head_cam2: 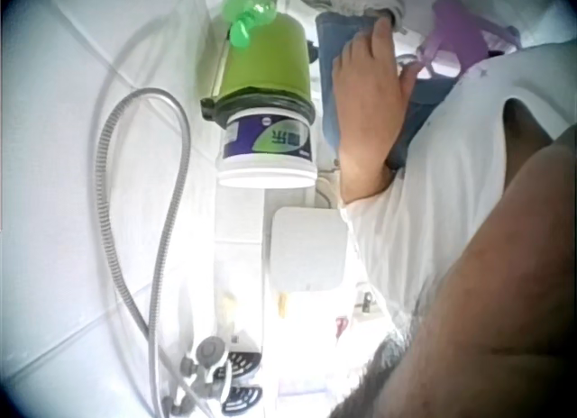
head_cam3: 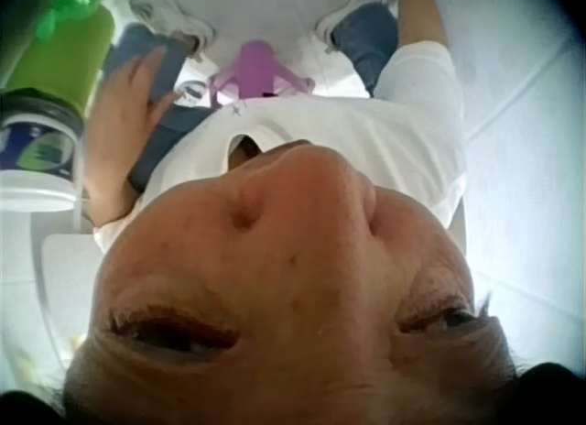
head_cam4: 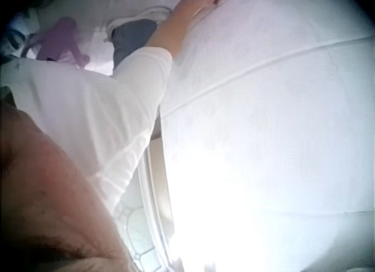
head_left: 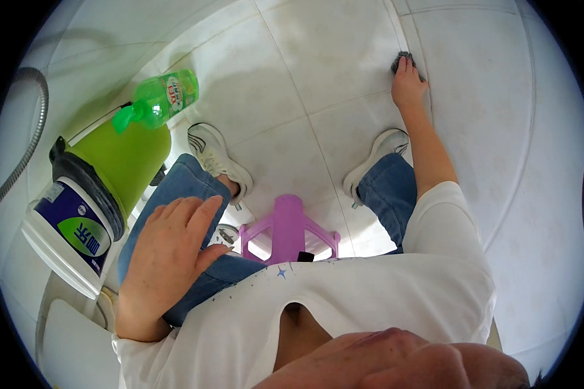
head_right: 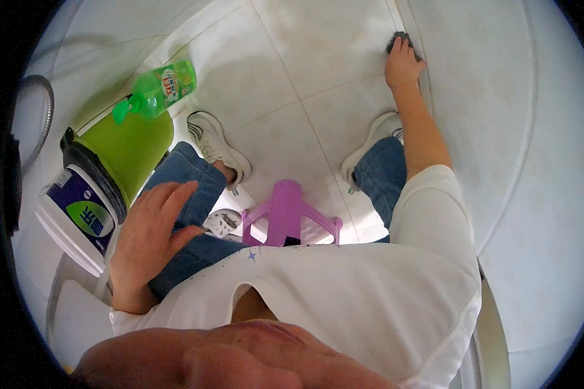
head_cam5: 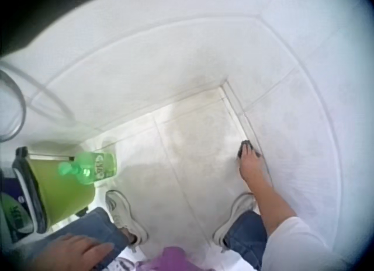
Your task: The person scrubs the white tiled floor and lower wall sections of a bathroom using a steel wool pad. They apply cleaning liquid from a green bottle to the floor and repeatedly scrub the grout lines and tile surfaces, occasionally dipping the pad into a white bucket.
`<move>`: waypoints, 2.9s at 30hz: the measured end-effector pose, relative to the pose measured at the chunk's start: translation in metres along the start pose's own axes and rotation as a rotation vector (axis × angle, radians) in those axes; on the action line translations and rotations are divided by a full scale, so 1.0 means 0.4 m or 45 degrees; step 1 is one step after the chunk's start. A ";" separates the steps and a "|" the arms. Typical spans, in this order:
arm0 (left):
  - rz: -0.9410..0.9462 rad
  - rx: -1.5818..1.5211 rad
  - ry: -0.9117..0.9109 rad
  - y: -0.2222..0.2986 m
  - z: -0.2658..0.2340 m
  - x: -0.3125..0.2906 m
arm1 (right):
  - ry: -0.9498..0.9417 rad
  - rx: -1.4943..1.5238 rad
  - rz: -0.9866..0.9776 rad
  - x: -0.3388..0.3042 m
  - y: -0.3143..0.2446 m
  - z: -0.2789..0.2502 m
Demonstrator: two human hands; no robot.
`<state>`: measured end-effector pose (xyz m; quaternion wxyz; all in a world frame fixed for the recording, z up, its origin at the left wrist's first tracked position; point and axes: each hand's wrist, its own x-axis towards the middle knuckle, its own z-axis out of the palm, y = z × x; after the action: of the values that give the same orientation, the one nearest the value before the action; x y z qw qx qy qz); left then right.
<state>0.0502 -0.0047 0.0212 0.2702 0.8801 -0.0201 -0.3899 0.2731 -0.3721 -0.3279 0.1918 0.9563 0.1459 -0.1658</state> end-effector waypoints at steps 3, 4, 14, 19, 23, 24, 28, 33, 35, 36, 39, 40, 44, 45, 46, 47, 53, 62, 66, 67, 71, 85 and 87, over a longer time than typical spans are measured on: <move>-0.008 -0.018 -0.002 -0.011 -0.003 -0.007 | 0.142 0.152 0.082 0.051 -0.015 0.024; -0.020 -0.030 0.006 -0.014 -0.002 -0.008 | 0.148 0.192 0.070 0.080 -0.033 0.008; -0.021 -0.043 -0.060 -0.004 -0.021 0.001 | 0.243 0.557 -0.524 0.301 -0.343 -0.145; -0.008 -0.027 -0.017 -0.017 -0.024 0.008 | 0.517 0.324 -0.886 0.025 -0.522 -0.110; -0.042 -0.010 -0.005 -0.030 -0.009 -0.014 | 0.454 0.367 -0.797 0.054 -0.401 -0.073; -0.034 -0.021 0.001 -0.030 -0.009 -0.018 | 0.430 0.400 -0.673 0.090 -0.348 -0.069; 0.041 -0.034 0.008 -0.024 -0.021 -0.027 | 0.255 0.398 -0.138 0.193 -0.146 -0.062; 0.160 -0.091 -0.008 -0.013 -0.020 -0.033 | 0.319 0.188 -0.342 0.088 -0.246 -0.042; 0.154 -0.088 -0.030 -0.001 -0.024 -0.035 | 0.301 0.107 -0.477 -0.003 -0.358 -0.062; 0.154 -0.077 -0.030 -0.004 -0.022 -0.033 | 0.279 0.169 -0.550 -0.035 -0.391 -0.048; 0.089 -0.050 -0.018 -0.010 -0.011 -0.033 | 0.285 0.197 -0.831 -0.092 -0.456 -0.083; 0.083 -0.038 -0.019 -0.018 -0.008 -0.029 | 0.291 0.236 -0.796 -0.083 -0.447 -0.077; 0.030 0.002 -0.023 -0.015 -0.013 -0.025 | 0.391 0.261 -0.530 0.055 -0.339 -0.059; 0.050 -0.013 -0.010 -0.016 -0.011 -0.026 | 0.213 0.364 -0.379 0.088 -0.309 -0.097; 0.084 -0.020 0.001 -0.015 -0.012 -0.028 | 0.323 0.357 -0.287 0.125 -0.268 -0.078; 0.111 -0.033 0.015 -0.016 -0.011 -0.029 | 0.271 0.367 -0.192 0.146 -0.241 -0.080; 0.190 -0.057 0.002 -0.005 -0.014 -0.040 | 0.184 0.259 -0.304 -0.033 -0.307 -0.039; 0.152 -0.038 -0.017 -0.004 -0.001 -0.041 | 0.245 0.300 -0.401 -0.032 -0.350 -0.079; 0.143 -0.015 -0.012 -0.006 -0.006 -0.033 | 0.190 0.326 -0.344 -0.063 -0.336 -0.081; 0.139 -0.031 -0.021 -0.001 -0.011 -0.034 | 0.171 0.354 -0.336 -0.086 -0.331 -0.069; 0.216 -0.024 -0.004 0.002 0.005 -0.037 | 0.288 0.406 -0.377 -0.119 -0.320 -0.037; 0.145 -0.039 -0.075 0.013 0.002 -0.039 | 0.277 0.353 -0.411 -0.078 -0.336 -0.064; 0.144 -0.030 -0.086 0.015 0.006 -0.042 | 0.278 0.346 -0.375 -0.034 -0.336 -0.080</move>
<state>0.0381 -0.0068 0.0343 0.3012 0.8607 -0.0743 -0.4036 0.2233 -0.2430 -0.3376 0.0181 0.9540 0.2801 -0.1058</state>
